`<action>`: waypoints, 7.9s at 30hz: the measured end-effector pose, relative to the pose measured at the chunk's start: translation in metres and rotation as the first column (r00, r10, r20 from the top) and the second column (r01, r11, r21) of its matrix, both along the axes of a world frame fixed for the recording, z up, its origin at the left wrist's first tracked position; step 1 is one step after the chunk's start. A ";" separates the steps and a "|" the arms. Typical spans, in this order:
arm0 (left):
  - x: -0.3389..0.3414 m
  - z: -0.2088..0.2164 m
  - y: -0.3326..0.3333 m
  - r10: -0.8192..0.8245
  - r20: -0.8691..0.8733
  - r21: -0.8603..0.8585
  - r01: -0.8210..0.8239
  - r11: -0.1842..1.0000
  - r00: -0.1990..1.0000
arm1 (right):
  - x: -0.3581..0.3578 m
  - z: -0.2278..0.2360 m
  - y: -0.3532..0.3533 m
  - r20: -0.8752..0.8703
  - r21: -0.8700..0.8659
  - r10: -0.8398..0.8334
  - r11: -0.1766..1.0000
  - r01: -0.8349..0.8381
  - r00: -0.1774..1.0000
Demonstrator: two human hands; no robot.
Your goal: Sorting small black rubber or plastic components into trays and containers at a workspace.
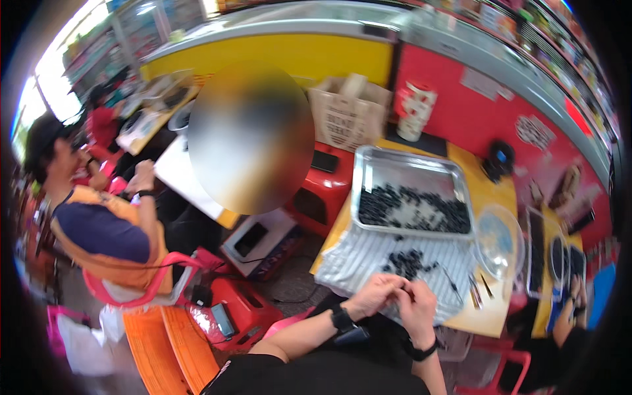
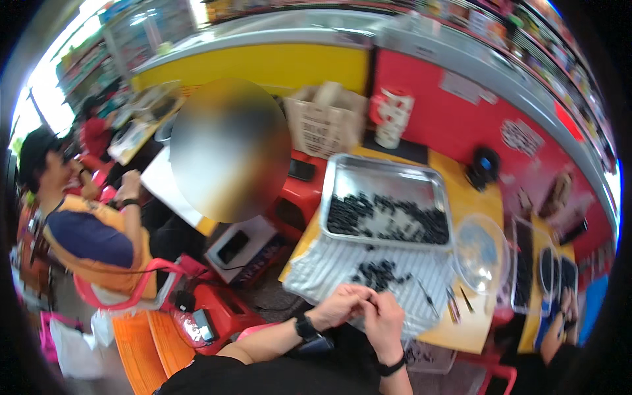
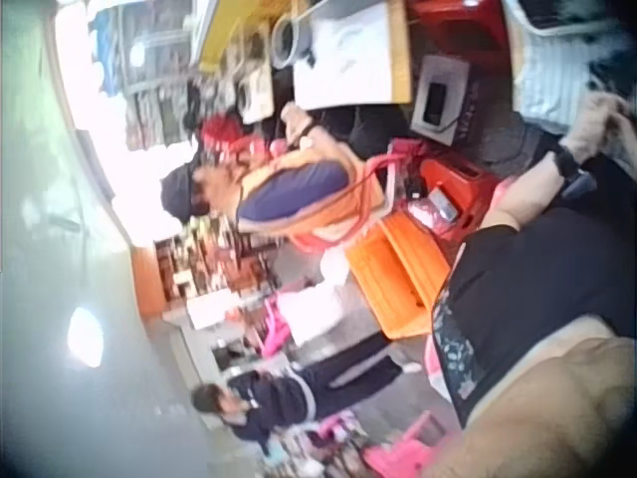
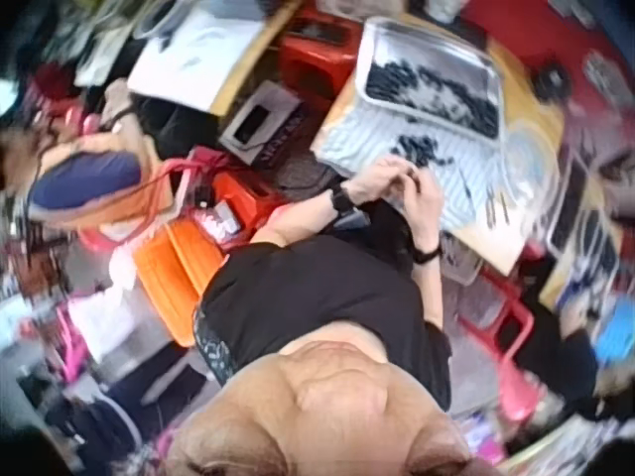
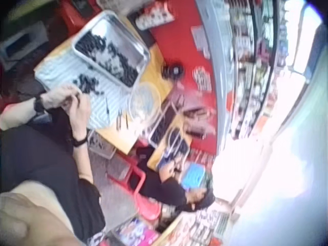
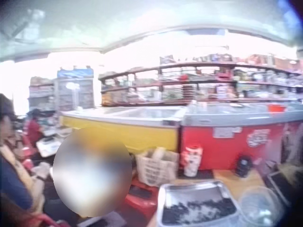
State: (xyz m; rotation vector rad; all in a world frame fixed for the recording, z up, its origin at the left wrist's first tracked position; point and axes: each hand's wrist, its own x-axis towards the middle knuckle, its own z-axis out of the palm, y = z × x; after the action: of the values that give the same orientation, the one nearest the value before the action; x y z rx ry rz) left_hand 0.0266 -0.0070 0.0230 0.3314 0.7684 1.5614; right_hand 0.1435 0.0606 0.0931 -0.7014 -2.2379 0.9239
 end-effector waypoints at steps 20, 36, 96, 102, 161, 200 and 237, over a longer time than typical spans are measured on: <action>-0.014 0.028 -0.003 -0.189 -0.077 0.036 0.193 0.981 0.979 | 0.034 0.002 0.023 -0.031 -0.050 0.102 0.993 -0.103 0.994; -0.029 0.017 0.001 -0.057 -0.141 0.030 0.062 0.998 0.988 | 0.178 0.091 0.225 -0.151 0.419 -0.610 0.674 0.609 0.778; -0.025 -0.014 0.000 -0.153 0.005 0.134 0.150 0.979 0.988 | -0.039 0.214 -0.033 0.023 0.094 0.998 -0.065 -0.993 -0.064; 0.001 -0.100 0.025 0.065 -0.159 -0.052 -0.075 0.996 0.985 | -0.081 0.235 -0.069 0.430 0.191 0.843 0.266 -0.945 0.324; -0.012 0.010 0.016 0.416 -0.819 0.221 -0.453 0.864 0.394 | -0.024 0.042 0.121 0.183 0.139 -0.037 0.990 0.011 0.983; -0.011 0.043 0.007 0.098 -0.179 0.126 -0.076 0.989 0.979 | 0.013 0.023 0.044 -0.213 0.041 0.245 0.970 -0.241 0.946; -0.023 -0.002 0.004 -0.036 0.128 0.184 0.012 0.983 0.991 | 0.081 -0.028 0.218 0.102 0.003 -0.127 0.992 0.128 0.987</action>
State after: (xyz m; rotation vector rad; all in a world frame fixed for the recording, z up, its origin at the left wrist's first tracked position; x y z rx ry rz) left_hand 0.0032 -0.0029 0.0214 0.3673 0.5179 1.6177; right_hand 0.2250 0.2782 0.0655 -0.9007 -2.2502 0.8467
